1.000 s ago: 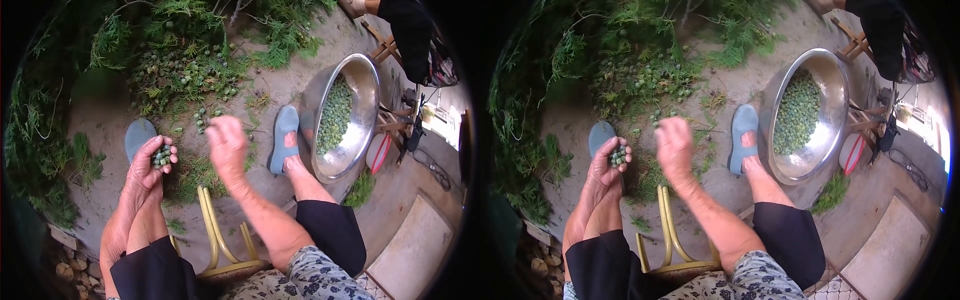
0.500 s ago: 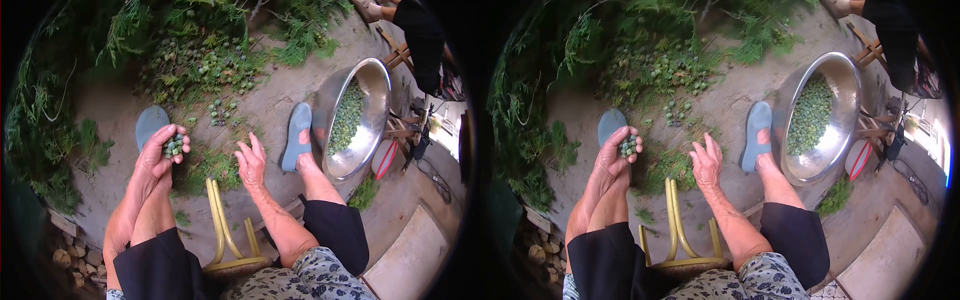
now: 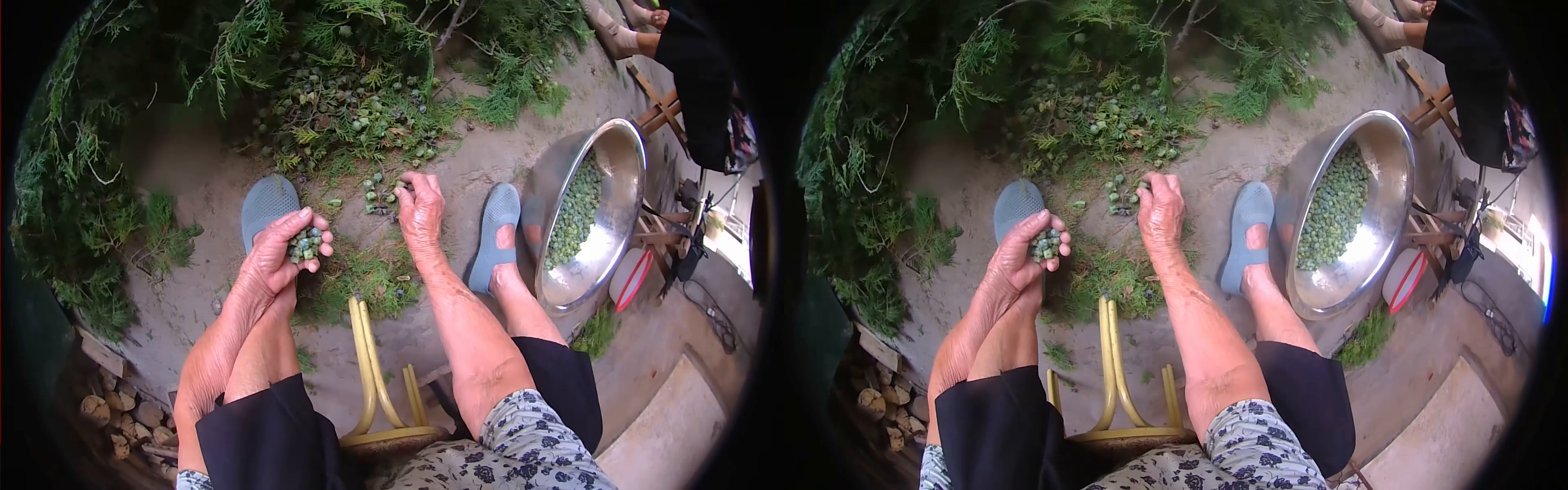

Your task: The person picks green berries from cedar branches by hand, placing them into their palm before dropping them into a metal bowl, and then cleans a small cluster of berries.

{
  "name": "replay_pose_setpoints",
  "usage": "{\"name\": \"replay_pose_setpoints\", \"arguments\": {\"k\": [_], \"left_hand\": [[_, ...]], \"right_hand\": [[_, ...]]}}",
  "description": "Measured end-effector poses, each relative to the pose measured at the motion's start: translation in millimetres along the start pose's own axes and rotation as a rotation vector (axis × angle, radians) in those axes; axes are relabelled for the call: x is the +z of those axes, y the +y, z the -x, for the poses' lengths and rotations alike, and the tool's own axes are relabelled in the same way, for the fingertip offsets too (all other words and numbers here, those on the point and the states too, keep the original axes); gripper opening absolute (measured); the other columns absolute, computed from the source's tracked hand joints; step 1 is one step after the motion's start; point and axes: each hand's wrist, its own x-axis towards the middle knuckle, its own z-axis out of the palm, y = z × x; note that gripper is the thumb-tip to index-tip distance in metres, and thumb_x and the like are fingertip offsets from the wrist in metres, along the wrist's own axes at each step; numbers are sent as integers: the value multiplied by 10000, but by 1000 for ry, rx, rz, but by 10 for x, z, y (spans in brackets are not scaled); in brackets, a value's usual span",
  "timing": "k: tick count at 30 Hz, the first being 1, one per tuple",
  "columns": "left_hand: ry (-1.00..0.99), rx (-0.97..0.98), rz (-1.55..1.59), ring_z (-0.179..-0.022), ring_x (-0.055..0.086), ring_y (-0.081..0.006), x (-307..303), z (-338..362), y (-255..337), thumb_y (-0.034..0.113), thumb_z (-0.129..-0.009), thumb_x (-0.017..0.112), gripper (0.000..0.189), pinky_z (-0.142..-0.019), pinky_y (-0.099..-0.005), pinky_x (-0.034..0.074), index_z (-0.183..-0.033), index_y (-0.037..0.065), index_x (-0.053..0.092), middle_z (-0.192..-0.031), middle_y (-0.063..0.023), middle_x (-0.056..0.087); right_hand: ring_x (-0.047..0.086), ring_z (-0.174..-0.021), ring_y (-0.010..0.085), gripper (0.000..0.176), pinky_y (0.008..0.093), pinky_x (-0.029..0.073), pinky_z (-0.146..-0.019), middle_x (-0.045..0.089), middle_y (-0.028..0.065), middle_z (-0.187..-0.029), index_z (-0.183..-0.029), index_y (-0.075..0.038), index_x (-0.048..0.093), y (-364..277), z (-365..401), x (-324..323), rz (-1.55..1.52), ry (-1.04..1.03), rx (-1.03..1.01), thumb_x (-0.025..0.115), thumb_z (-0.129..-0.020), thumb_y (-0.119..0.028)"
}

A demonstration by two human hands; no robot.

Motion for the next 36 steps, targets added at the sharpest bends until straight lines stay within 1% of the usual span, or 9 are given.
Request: {"name": "replay_pose_setpoints", "arguments": {"k": [3,5,8,12,15,21,30,34,36], "left_hand": [[-21,-4,-5,-671,647,-188,-32,-14,0,261,-915,566,243,-450,-249,510,-907,20,594,-808,-117,638],[-44,-4,3,-682,661,-189,-42,-27,-2,252,-914,572,241,-472,-258,542,-923,13,598,-822,-119,648],[-39,23,-24,-702,665,-192,6,-18,3,254,-910,575,253,-515,-271,568,-953,7,602,-847,-123,651],[-37,-1,32,-716,669,-194,32,23,27,257,-908,574,271,-527,-272,576,-988,0,604,-864,-126,654],[-60,-8,33,-709,670,-192,-40,9,9,260,-911,569,272,-491,-255,557,-992,3,604,-858,-125,655],[-65,2,37,-684,652,-195,-55,-6,6,262,-903,572,253,-418,-232,503,-953,15,596,-831,-129,637],[-87,5,70,-700,661,-191,-94,-18,5,254,-921,551,259,-460,-242,537,-983,6,588,-847,-126,643],[-99,8,90,-713,671,-192,-96,-14,9,252,-928,545,271,-491,-251,566,-1006,-4,588,-858,-129,650],[-71,12,75,-711,661,-189,-67,-1,19,271,-929,539,275,-483,-248,547,-992,7,586,-851,-124,644]], "right_hand": [[537,-621,137,193,276,456,-600,566,66,-811,-943,-22,612,-79,25,-32,-49,-26,101,669,-759,-6],[534,-628,93,197,242,457,-593,572,30,-828,-962,-27,595,-228,116,-104,-275,-33,387,667,-779,-23],[586,-688,125,183,268,493,-570,585,59,-909,-958,-48,590,-615,328,-177,-322,-77,396,666,-792,-53],[592,-728,134,155,258,484,-598,575,58,-853,-921,-46,610,-1112,477,-231,-520,-350,217,685,-788,-76],[585,-729,158,85,291,475,-631,600,65,-839,-902,-24,632,-794,301,-49,-209,-98,62,634,-824,-57],[595,-725,295,176,366,477,-640,579,132,-820,-941,-14,636,-328,-83,176,-8,-52,-140,595,-772,18],[536,-612,217,246,343,452,-618,543,123,-824,-979,-27,601,-408,6,105,-18,-45,20,648,-739,-5],[576,-810,337,245,423,464,-682,547,149,-908,-1000,-37,584,-463,46,156,130,-158,-60,640,-762,-44],[575,-792,336,244,411,467,-671,549,149,-904,-991,-35,591,-470,38,176,176,-156,-78,667,-763,-75]]}}
